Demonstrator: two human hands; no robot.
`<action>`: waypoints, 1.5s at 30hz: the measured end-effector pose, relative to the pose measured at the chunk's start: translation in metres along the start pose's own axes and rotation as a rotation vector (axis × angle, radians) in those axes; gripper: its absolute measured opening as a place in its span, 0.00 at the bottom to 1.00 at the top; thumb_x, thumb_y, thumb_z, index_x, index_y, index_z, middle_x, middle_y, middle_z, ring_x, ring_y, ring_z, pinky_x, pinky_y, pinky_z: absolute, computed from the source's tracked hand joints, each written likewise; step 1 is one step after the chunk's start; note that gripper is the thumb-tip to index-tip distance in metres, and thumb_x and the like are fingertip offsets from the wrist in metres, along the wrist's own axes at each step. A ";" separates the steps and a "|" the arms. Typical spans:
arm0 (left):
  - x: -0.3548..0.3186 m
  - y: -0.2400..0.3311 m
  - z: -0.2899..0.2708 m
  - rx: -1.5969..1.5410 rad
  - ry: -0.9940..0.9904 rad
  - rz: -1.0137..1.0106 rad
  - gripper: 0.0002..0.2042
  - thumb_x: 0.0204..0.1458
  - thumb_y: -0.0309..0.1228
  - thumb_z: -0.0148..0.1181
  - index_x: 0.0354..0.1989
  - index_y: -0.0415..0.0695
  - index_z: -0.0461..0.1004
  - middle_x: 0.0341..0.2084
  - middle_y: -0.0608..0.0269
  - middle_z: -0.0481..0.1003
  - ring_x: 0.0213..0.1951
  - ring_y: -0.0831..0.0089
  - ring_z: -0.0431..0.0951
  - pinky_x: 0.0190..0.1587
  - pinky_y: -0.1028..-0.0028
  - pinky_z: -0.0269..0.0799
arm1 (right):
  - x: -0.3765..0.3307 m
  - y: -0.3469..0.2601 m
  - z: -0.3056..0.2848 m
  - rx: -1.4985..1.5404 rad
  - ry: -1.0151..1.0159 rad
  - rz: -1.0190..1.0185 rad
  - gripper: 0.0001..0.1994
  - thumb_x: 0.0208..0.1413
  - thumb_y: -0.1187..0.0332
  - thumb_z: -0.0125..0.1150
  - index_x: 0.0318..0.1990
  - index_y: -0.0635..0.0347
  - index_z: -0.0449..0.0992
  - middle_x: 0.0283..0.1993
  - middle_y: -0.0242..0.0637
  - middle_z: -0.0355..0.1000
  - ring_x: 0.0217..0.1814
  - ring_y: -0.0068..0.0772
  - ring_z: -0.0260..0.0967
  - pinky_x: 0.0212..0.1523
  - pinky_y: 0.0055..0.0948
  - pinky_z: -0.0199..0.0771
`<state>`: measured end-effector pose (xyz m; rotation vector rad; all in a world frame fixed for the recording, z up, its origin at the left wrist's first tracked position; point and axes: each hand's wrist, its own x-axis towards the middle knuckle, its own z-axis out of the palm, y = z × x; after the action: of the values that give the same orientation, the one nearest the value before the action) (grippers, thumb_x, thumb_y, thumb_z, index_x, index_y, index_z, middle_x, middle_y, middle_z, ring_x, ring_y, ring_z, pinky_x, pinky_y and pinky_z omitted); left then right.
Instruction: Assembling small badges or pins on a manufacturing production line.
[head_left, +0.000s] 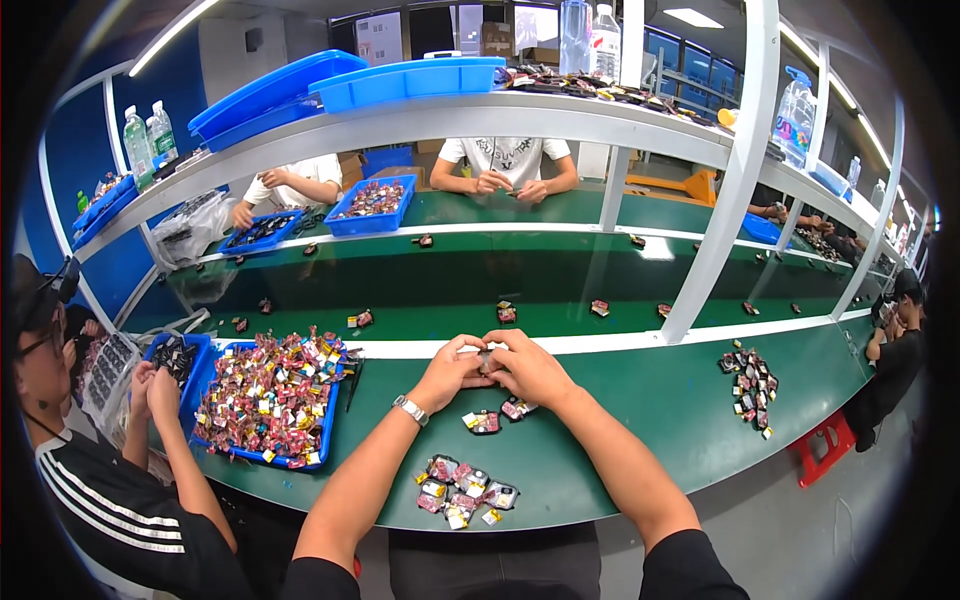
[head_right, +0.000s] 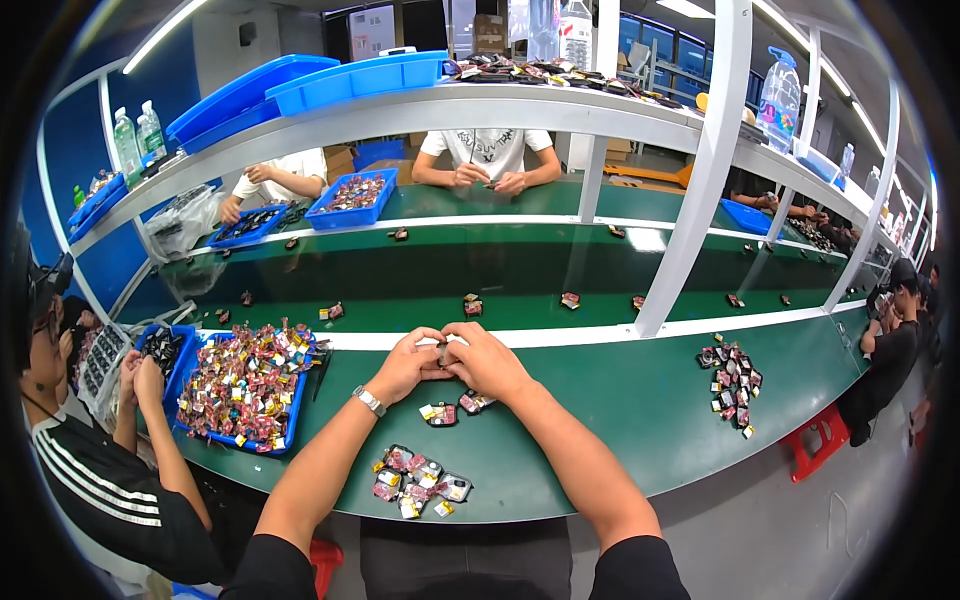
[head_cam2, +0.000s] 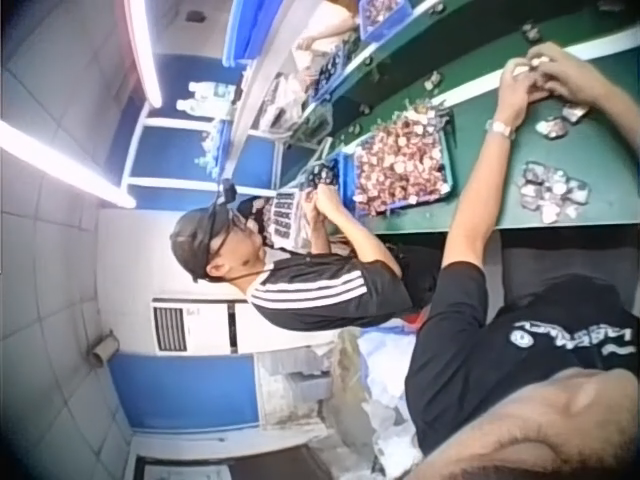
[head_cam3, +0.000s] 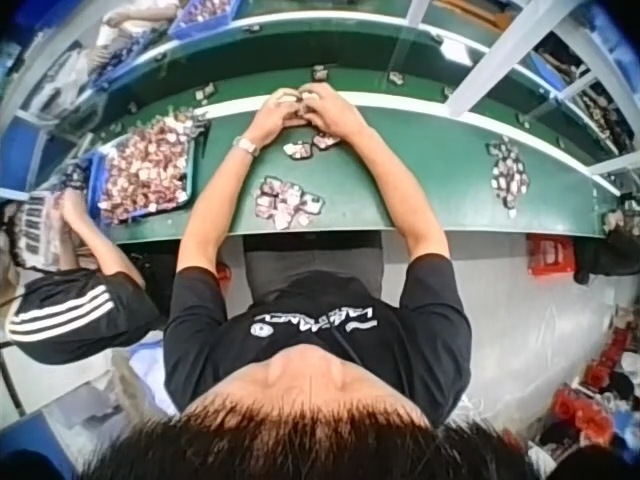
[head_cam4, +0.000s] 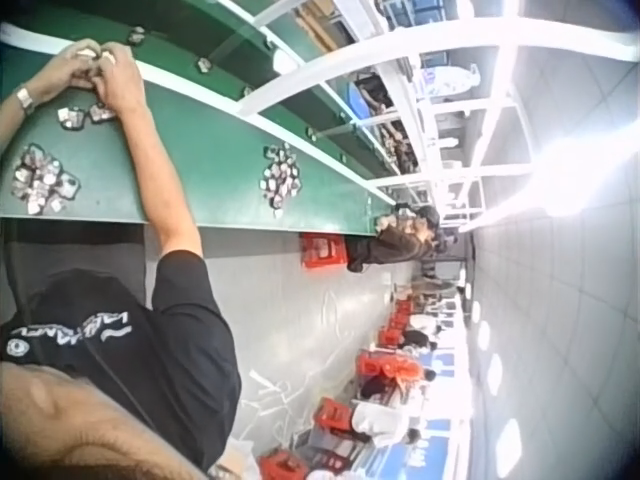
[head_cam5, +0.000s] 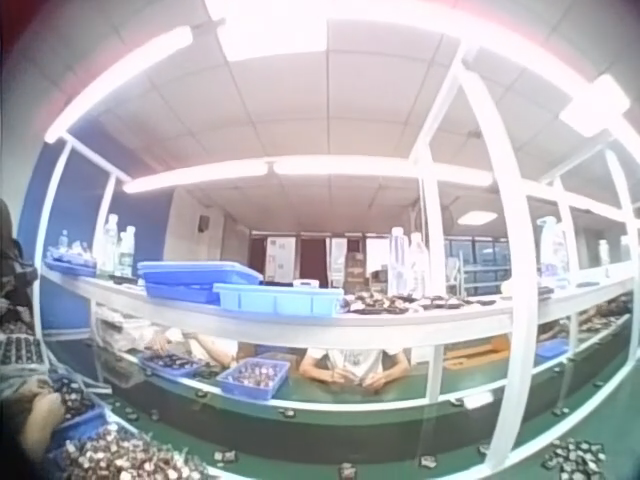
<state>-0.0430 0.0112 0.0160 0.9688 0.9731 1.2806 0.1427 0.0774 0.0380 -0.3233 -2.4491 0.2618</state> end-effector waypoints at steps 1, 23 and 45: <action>0.002 0.001 0.000 0.003 -0.023 0.009 0.13 0.59 0.21 0.49 0.52 0.40 0.65 0.44 0.57 0.74 0.46 0.66 0.78 0.50 0.65 0.79 | -0.001 0.002 0.000 0.017 0.013 0.024 0.08 0.45 0.72 0.67 0.32 0.57 0.74 0.54 0.36 0.67 0.55 0.43 0.65 0.52 0.38 0.71; 0.003 -0.007 -0.006 -0.103 -0.130 0.075 0.13 0.62 0.24 0.48 0.55 0.41 0.63 0.47 0.58 0.72 0.50 0.70 0.75 0.55 0.67 0.75 | -0.006 0.004 0.019 0.260 0.188 0.272 0.05 0.50 0.70 0.64 0.34 0.58 0.79 0.53 0.39 0.70 0.58 0.44 0.64 0.58 0.38 0.65; 0.004 -0.011 -0.010 -0.128 -0.127 0.104 0.13 0.61 0.24 0.50 0.54 0.40 0.64 0.48 0.57 0.73 0.50 0.70 0.75 0.55 0.67 0.75 | -0.006 -0.005 0.036 0.243 0.298 0.351 0.08 0.48 0.72 0.66 0.38 0.56 0.83 0.51 0.35 0.72 0.56 0.40 0.66 0.57 0.37 0.68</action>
<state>-0.0487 0.0151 0.0029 0.9980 0.7421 1.3343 0.1242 0.0672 0.0077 -0.6355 -2.0319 0.6095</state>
